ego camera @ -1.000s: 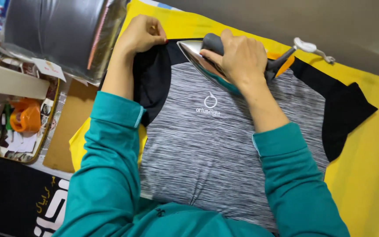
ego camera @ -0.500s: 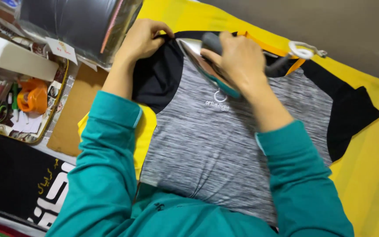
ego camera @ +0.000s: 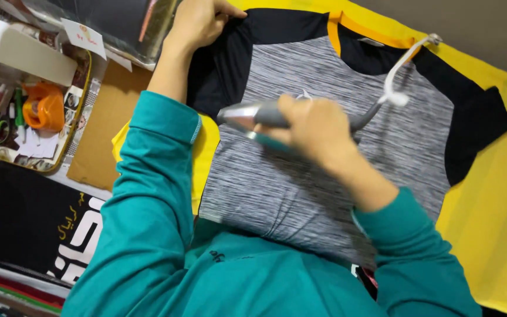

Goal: The person folds a black t-shirt using a cardboard template, then irons it on a yellow ironing board. They place the folded shirt on a nearby stack and proceed to iron a grey and black raglan t-shirt, spraying it with water before ironing the body and sleeves.

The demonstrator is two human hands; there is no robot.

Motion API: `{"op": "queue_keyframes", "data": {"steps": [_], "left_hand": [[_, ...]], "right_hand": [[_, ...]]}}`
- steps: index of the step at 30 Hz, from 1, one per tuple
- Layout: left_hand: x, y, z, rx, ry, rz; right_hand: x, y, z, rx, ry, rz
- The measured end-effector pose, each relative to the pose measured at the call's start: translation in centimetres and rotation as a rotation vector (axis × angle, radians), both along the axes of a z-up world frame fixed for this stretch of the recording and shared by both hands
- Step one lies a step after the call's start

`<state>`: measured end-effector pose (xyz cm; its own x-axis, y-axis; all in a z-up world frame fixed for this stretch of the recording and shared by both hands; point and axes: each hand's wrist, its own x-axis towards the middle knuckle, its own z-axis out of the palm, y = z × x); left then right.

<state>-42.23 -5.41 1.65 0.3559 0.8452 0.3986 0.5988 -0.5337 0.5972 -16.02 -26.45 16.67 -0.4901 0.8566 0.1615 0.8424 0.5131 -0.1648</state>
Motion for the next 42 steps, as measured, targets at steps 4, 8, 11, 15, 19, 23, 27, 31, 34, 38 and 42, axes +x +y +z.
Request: {"op": "queue_keyframes", "data": {"steps": [4, 8, 11, 15, 19, 23, 27, 31, 34, 38, 42], "left_hand": [[0.0, 0.4, -0.1, 0.063, 0.02, -0.042], [0.0, -0.3, 0.7, 0.016, 0.048, -0.009], [-0.4, -0.1, 0.2, 0.108, -0.004, -0.029], [-0.4, 0.2, 0.3, 0.121, -0.054, -0.042], [-0.2, -0.5, 1.9, 0.005, -0.024, -0.009], [-0.3, -0.8, 1.8, 0.004, 0.036, -0.007], [1.4, -1.3, 1.9, 0.214, 0.194, 0.029], [9.3, -4.7, 1.9, 0.289, 0.8, 0.3], [13.3, -8.7, 2.8, 0.348, 0.48, -0.075], [14.9, -10.1, 2.8, 0.206, 0.404, -0.164], [15.1, -9.2, 2.1, 0.172, 0.412, -0.077]], "right_hand": [[-0.8, -6.6, -0.1, -0.13, 0.077, 0.125], [0.7, -11.3, -1.2, -0.183, 0.052, 0.239], [2.3, -10.5, -0.7, -0.069, 0.084, 0.142], [4.3, -5.9, -1.2, 0.123, -0.086, -0.128], [5.4, 2.1, -2.8, 0.238, -0.104, -0.179], [7.1, 10.4, -3.9, 0.372, -0.153, -0.144], [8.5, 12.1, -3.1, 0.28, -0.189, 0.026], [8.8, 5.4, -1.5, 0.151, -0.19, 0.11], [8.8, -2.9, -0.1, -0.014, -0.005, 0.136], [9.5, -12.5, 0.2, -0.06, 0.131, 0.088], [11.5, -15.8, -0.5, -0.055, 0.029, -0.145]]}}
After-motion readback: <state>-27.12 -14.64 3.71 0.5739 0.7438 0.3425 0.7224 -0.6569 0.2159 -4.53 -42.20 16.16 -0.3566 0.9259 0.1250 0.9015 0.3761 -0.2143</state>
